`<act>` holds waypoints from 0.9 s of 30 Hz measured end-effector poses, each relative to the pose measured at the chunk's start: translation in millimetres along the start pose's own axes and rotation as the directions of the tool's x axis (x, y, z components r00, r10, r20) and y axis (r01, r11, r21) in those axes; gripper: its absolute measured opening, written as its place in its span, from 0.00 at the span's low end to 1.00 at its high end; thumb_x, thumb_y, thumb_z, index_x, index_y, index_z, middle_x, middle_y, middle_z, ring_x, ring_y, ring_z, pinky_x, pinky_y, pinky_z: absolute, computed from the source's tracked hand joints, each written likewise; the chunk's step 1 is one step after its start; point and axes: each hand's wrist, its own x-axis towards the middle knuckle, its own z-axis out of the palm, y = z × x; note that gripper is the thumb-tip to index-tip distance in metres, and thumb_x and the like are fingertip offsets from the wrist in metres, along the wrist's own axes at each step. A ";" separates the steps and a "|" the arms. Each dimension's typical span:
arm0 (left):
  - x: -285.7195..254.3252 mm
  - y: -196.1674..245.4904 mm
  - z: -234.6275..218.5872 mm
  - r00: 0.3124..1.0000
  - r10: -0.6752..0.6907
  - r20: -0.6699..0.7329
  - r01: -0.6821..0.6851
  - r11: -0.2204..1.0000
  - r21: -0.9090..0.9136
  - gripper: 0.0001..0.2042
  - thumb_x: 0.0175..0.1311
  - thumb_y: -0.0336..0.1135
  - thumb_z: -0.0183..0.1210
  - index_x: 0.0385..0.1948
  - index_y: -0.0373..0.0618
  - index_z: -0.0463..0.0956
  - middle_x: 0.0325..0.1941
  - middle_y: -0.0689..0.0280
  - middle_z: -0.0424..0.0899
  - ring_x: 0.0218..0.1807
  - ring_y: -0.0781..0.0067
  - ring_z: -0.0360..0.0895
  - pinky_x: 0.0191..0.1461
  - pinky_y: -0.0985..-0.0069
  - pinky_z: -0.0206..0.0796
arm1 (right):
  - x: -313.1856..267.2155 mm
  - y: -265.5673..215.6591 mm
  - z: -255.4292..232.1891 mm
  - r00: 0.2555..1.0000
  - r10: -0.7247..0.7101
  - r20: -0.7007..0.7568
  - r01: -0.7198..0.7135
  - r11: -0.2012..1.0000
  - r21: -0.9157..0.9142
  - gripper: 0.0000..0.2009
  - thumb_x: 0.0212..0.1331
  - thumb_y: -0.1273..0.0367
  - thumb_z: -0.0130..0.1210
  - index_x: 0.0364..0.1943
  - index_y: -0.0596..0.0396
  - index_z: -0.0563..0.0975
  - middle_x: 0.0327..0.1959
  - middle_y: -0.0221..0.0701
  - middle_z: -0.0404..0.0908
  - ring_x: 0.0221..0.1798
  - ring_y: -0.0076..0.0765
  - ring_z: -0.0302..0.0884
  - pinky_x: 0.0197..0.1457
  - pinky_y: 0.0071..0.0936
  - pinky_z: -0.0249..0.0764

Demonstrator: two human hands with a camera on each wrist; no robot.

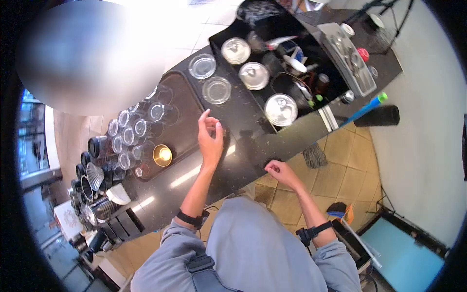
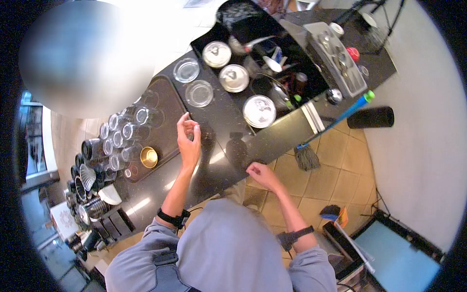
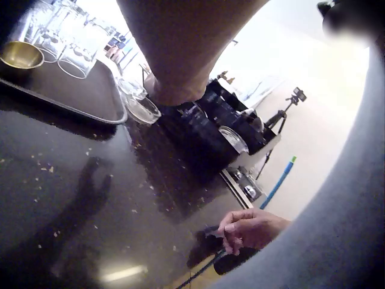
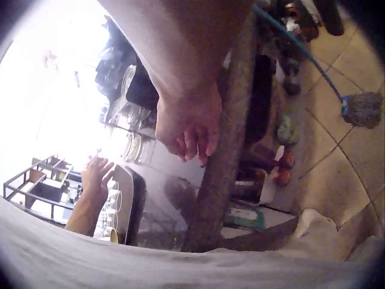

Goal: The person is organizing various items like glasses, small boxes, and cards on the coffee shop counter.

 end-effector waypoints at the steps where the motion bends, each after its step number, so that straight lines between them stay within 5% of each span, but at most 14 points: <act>1: -11.1 12.5 9.4 0.998 0.034 0.061 -0.033 0.999 -0.018 0.23 0.65 0.25 0.56 0.63 0.40 0.65 0.40 0.64 0.78 0.44 0.71 0.76 0.53 0.73 0.69 | -23.5 11.7 -7.8 0.998 -0.005 -0.058 0.002 0.999 -0.052 0.10 0.63 0.64 0.57 0.39 0.57 0.80 0.29 0.29 0.81 0.33 0.26 0.75 0.40 0.27 0.73; 6: -82.9 74.7 77.3 0.902 0.241 0.357 -0.171 0.961 -0.217 0.21 0.65 0.22 0.55 0.60 0.41 0.68 0.35 0.67 0.78 0.38 0.76 0.76 0.49 0.76 0.69 | -154.0 101.8 -34.9 0.921 0.022 -0.389 -0.026 1.000 -0.003 0.10 0.63 0.65 0.56 0.39 0.58 0.80 0.27 0.28 0.81 0.31 0.24 0.75 0.38 0.26 0.72; 10: -185.0 142.6 151.3 0.708 0.430 0.560 -0.274 0.899 -0.342 0.19 0.67 0.25 0.55 0.60 0.40 0.69 0.32 0.68 0.76 0.37 0.78 0.76 0.48 0.75 0.70 | -298.2 203.1 -45.7 0.698 0.184 -0.693 -0.073 0.980 0.187 0.09 0.63 0.65 0.56 0.36 0.58 0.80 0.26 0.29 0.81 0.29 0.25 0.76 0.37 0.27 0.73; 14: -318.4 216.5 215.7 0.374 0.471 0.799 -0.321 0.874 -0.365 0.13 0.67 0.28 0.56 0.51 0.42 0.77 0.32 0.66 0.79 0.38 0.76 0.75 0.49 0.76 0.68 | -458.1 342.6 -2.0 0.378 0.351 -0.857 0.015 0.923 0.385 0.09 0.61 0.66 0.55 0.34 0.57 0.80 0.26 0.30 0.82 0.30 0.27 0.78 0.38 0.28 0.74; 18: -494.5 268.9 267.7 -0.029 0.501 0.865 -0.339 0.809 -0.480 0.10 0.68 0.31 0.56 0.48 0.40 0.77 0.34 0.66 0.81 0.39 0.77 0.77 0.49 0.75 0.69 | -596.8 528.8 124.5 0.096 0.540 -0.836 0.127 0.827 0.548 0.07 0.62 0.68 0.53 0.37 0.58 0.78 0.26 0.28 0.81 0.29 0.24 0.78 0.34 0.25 0.74; 20: -598.8 283.6 295.7 -0.225 0.483 0.846 -0.274 0.802 -0.530 0.10 0.68 0.31 0.55 0.48 0.40 0.77 0.34 0.66 0.82 0.38 0.77 0.78 0.49 0.76 0.70 | -657.9 580.1 199.8 -0.127 0.701 -0.701 0.098 0.713 0.695 0.09 0.62 0.67 0.53 0.37 0.58 0.78 0.26 0.30 0.82 0.27 0.28 0.80 0.32 0.27 0.76; 23: -761.4 303.7 336.5 -0.508 0.414 0.755 -0.169 0.812 -0.559 0.11 0.70 0.32 0.54 0.48 0.39 0.77 0.34 0.66 0.83 0.37 0.77 0.80 0.48 0.76 0.71 | -740.7 596.4 299.8 -0.283 0.836 -0.470 0.157 0.524 0.837 0.10 0.61 0.66 0.53 0.38 0.59 0.78 0.27 0.32 0.83 0.28 0.32 0.81 0.31 0.30 0.79; 24: -806.3 298.8 347.3 -0.603 0.374 0.705 -0.214 0.775 -0.594 0.11 0.70 0.33 0.54 0.49 0.39 0.76 0.34 0.66 0.83 0.37 0.77 0.80 0.46 0.77 0.71 | -757.3 615.4 333.3 -0.316 0.852 -0.418 0.210 0.492 0.845 0.10 0.61 0.66 0.53 0.38 0.59 0.78 0.27 0.32 0.83 0.28 0.32 0.81 0.31 0.30 0.79; 26: -888.8 283.1 368.2 -0.753 0.256 0.606 -0.264 0.726 -0.635 0.11 0.71 0.34 0.53 0.48 0.38 0.76 0.34 0.66 0.82 0.36 0.76 0.80 0.42 0.76 0.73 | -765.0 651.2 399.8 0.031 0.892 -0.450 -0.100 0.451 0.887 0.12 0.61 0.65 0.54 0.42 0.60 0.78 0.30 0.36 0.84 0.30 0.36 0.83 0.32 0.32 0.80; 27: -920.6 264.4 381.0 -0.786 0.242 0.569 -0.250 0.716 -0.651 0.11 0.71 0.34 0.53 0.48 0.38 0.76 0.34 0.66 0.82 0.36 0.76 0.80 0.42 0.76 0.73 | -777.2 638.1 418.4 0.008 0.905 -0.426 -0.062 0.426 0.903 0.12 0.61 0.65 0.54 0.42 0.60 0.78 0.30 0.36 0.84 0.30 0.36 0.83 0.32 0.32 0.80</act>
